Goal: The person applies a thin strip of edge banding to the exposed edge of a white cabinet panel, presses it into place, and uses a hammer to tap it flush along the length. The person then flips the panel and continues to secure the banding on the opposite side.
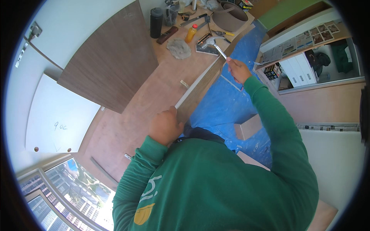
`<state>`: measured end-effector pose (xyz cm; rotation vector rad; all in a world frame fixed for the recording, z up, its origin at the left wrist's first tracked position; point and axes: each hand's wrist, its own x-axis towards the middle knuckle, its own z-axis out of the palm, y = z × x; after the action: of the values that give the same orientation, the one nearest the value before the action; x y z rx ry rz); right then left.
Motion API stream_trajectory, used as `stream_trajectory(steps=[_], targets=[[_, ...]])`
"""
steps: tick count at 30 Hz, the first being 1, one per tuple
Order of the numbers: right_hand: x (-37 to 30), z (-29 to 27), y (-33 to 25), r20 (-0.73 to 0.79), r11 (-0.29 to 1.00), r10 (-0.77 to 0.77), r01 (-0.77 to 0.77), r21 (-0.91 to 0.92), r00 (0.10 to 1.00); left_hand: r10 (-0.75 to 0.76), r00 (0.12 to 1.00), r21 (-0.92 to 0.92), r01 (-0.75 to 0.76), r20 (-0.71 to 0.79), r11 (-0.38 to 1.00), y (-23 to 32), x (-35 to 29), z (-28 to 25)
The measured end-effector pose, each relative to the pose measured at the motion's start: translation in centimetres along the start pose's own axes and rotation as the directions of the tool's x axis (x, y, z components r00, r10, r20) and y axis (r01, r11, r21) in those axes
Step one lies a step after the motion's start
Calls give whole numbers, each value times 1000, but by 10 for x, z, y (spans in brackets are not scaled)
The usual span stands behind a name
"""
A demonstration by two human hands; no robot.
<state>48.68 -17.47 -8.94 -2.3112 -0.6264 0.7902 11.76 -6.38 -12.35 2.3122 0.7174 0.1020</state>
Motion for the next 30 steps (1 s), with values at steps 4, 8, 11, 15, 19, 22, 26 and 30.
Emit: stream_trajectory(steps=[4, 8, 11, 15, 19, 22, 26, 30], targets=[[5, 15, 4, -51, 997, -51, 48, -64, 997, -10, 1000, -9, 10, -15, 1000, 0, -1, 3], [6, 23, 26, -20, 982, -148, 144, -119, 989, 15, 1000, 5, -15, -7, 1000, -1, -1, 7], [-14, 41, 30, 35, 981, -171, 174, -89, 985, -1, 1000, 30, 0, 25, 1000, 1, 1, 5], [-62, 66, 14, 144, 983, -86, 107, -148, 986, -15, 999, 36, 14, 32, 999, 3, 0, 3], [-111, 104, 13, 184, 966, -235, 249, -61, 955, -17, 1000, 50, 15, 26, 999, 5, 0, 5], [-133, 118, -1, 204, 939, -309, 331, -87, 929, 16, 1000, 29, -16, -3, 999, -3, -1, 11], [-131, 114, -3, 232, 921, -292, 338, -194, 928, 6, 1000, 44, -6, 4, 999, 1, -2, 9], [-92, 85, 6, 109, 913, -273, 293, -285, 956, 2, 1000, 85, -4, 28, 996, 6, -5, 4]])
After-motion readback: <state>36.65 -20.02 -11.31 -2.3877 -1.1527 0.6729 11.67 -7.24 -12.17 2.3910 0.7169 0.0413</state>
